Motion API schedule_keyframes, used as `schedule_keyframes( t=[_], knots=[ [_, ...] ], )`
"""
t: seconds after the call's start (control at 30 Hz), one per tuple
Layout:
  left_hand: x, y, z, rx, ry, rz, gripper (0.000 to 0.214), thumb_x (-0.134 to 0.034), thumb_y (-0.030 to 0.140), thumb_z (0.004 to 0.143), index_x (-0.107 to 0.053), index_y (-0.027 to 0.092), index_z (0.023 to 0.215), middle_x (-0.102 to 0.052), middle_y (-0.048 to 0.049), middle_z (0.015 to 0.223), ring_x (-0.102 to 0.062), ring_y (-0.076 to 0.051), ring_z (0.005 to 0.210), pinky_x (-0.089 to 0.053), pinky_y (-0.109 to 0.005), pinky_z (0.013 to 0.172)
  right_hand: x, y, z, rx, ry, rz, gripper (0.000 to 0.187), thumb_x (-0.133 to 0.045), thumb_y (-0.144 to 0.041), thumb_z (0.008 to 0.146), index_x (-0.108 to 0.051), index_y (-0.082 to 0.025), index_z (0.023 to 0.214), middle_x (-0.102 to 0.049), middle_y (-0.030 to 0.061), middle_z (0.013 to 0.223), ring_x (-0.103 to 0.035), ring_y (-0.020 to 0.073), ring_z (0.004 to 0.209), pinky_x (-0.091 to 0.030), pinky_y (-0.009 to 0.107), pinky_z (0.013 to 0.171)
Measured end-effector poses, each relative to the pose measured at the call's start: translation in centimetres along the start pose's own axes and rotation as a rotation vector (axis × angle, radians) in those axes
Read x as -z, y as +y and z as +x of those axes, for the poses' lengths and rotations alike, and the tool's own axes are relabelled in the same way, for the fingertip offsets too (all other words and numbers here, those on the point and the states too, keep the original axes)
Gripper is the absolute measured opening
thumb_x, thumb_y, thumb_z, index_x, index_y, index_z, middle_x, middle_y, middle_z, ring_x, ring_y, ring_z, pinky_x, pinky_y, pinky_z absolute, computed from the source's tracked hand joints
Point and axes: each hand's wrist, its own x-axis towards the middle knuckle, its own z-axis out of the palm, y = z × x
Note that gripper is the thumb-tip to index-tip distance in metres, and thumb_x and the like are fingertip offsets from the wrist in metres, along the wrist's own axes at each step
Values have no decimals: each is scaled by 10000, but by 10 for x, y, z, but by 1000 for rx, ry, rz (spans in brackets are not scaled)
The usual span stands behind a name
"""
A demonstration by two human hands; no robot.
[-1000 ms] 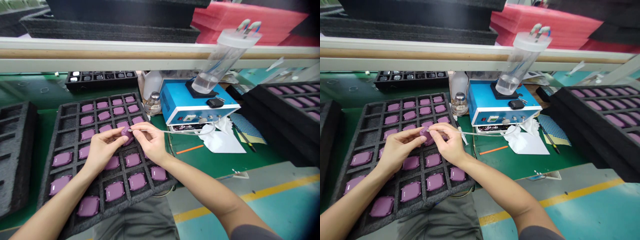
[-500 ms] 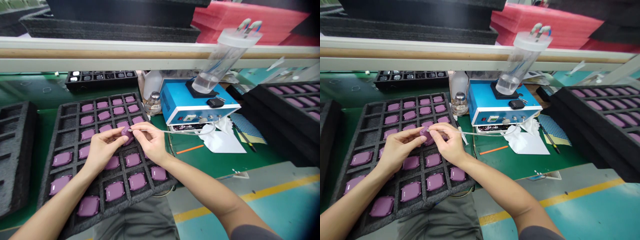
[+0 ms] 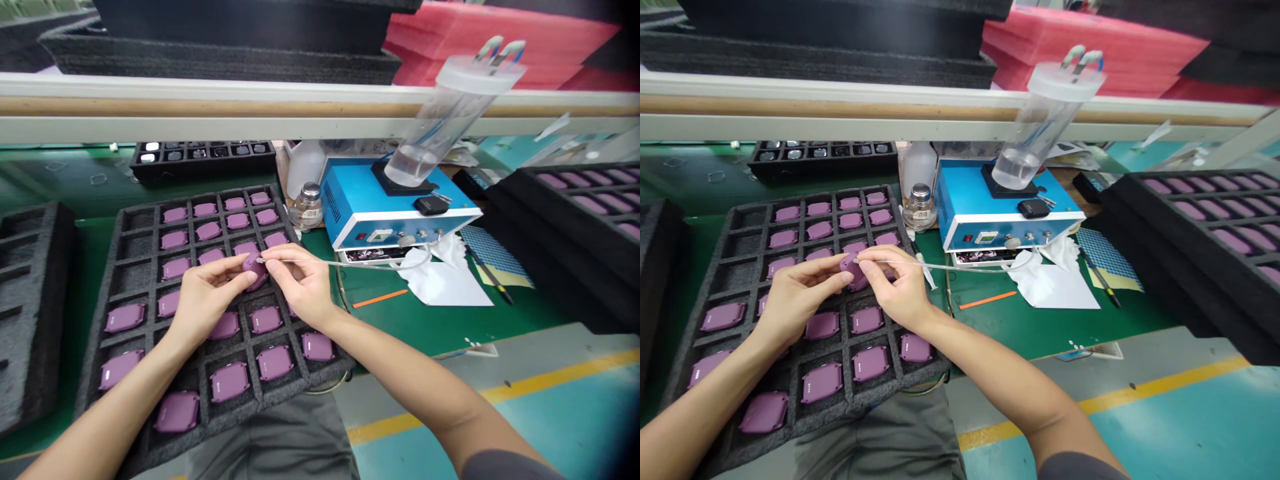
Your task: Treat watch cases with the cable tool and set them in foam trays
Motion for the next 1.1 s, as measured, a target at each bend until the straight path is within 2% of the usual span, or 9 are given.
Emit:
schedule_keyframes(
  t=[0.27,0.43,0.83,1.1],
  knots=[
    [-1,0,0,13,-14,-34,508,-945,394,621,-823,150,1050,-807,-73,866,-734,-208,776,-622,-343,819,1,1,-1,-10,-7,-38,109,-664,-288,944,-759,-235,934,-769,58,998,-733,182,950,-620,344,871],
    [-1,-3,-1,-2,-31,-54,479,-929,366,641,-822,154,1058,-804,-69,878,-720,-190,763,-615,-332,812,1,2,-3,8,4,-45,100,-665,-254,941,-764,-239,942,-768,53,991,-728,181,957,-612,345,889],
    [-1,-2,-1,15,-23,-61,497,-939,381,621,-824,155,1048,-806,-71,877,-724,-194,767,-617,-336,824,0,0,-2,-2,9,-51,100,-664,-260,941,-762,-239,933,-769,55,987,-729,184,952,-617,346,879],
    [0,-1,1,-8,-11,11,526,-929,445,636,-822,159,1064,-809,-82,892,-738,-226,799,-622,-354,819,0,0,0,-14,1,-35,131,-668,-324,937,-758,-234,911,-772,60,985,-737,188,950,-629,351,870]
  ],
)
